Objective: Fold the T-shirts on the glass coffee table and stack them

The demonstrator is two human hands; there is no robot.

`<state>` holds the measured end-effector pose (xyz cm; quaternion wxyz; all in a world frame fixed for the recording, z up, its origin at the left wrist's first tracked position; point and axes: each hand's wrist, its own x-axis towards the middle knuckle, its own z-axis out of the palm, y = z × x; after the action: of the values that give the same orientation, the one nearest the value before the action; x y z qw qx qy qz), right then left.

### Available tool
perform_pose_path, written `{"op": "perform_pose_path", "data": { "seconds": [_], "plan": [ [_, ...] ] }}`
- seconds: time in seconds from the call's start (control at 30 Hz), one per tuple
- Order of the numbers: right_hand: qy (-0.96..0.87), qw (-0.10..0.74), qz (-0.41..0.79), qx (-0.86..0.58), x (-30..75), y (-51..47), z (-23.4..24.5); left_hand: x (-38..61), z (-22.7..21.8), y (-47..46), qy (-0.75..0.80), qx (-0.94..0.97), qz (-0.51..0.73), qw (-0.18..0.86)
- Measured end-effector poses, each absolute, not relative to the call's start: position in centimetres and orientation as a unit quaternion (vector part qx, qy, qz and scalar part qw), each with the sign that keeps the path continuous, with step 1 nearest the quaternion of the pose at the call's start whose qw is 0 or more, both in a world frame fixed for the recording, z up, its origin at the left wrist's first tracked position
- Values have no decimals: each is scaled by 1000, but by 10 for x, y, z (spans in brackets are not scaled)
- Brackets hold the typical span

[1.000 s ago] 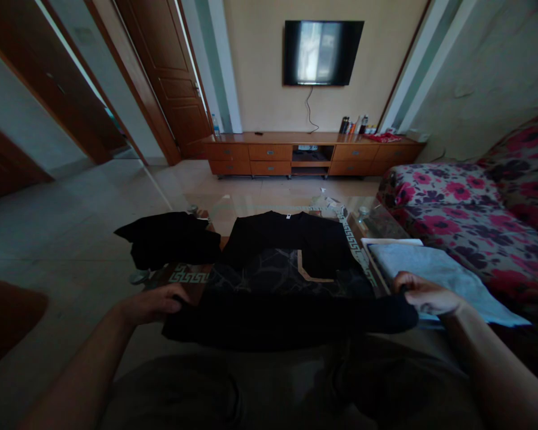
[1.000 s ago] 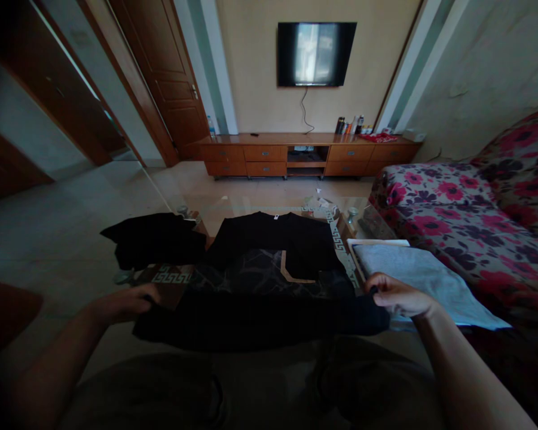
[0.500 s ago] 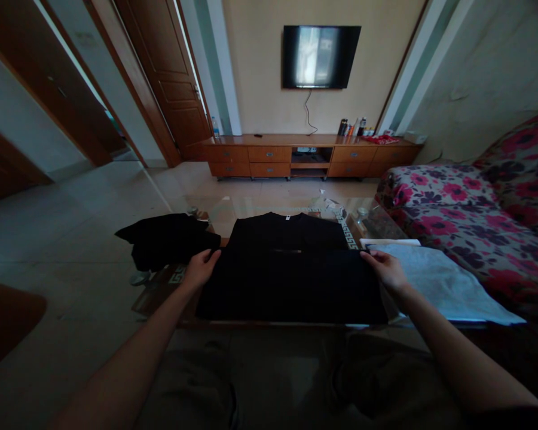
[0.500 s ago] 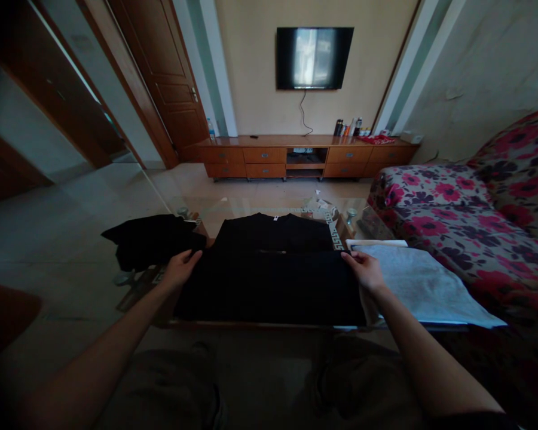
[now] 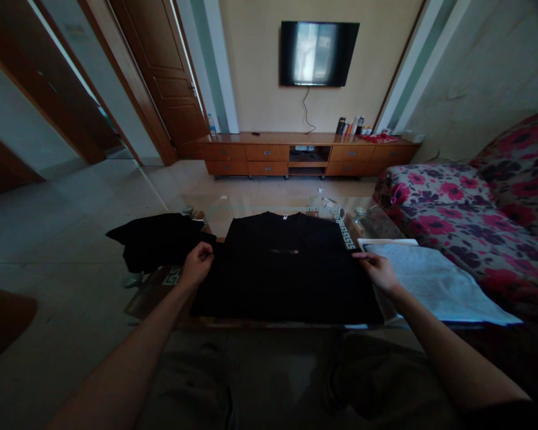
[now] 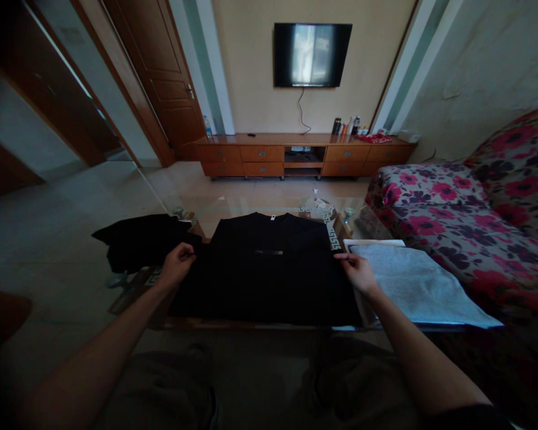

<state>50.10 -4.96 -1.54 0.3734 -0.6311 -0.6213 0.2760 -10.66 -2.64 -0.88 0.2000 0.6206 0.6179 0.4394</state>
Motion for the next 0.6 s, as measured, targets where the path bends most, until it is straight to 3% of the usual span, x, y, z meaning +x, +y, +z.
{"op": "perform_pose_path", "data": {
  "seconds": [0.27, 0.6],
  "plan": [
    [-600, 290, 333, -667, 499, -51, -28, -105, -25, -17, 601, 711, 323, 172],
    [-648, 325, 228, -650, 495, -50, -28, -102, -30, -16, 617, 724, 274, 143]
  ]
}}
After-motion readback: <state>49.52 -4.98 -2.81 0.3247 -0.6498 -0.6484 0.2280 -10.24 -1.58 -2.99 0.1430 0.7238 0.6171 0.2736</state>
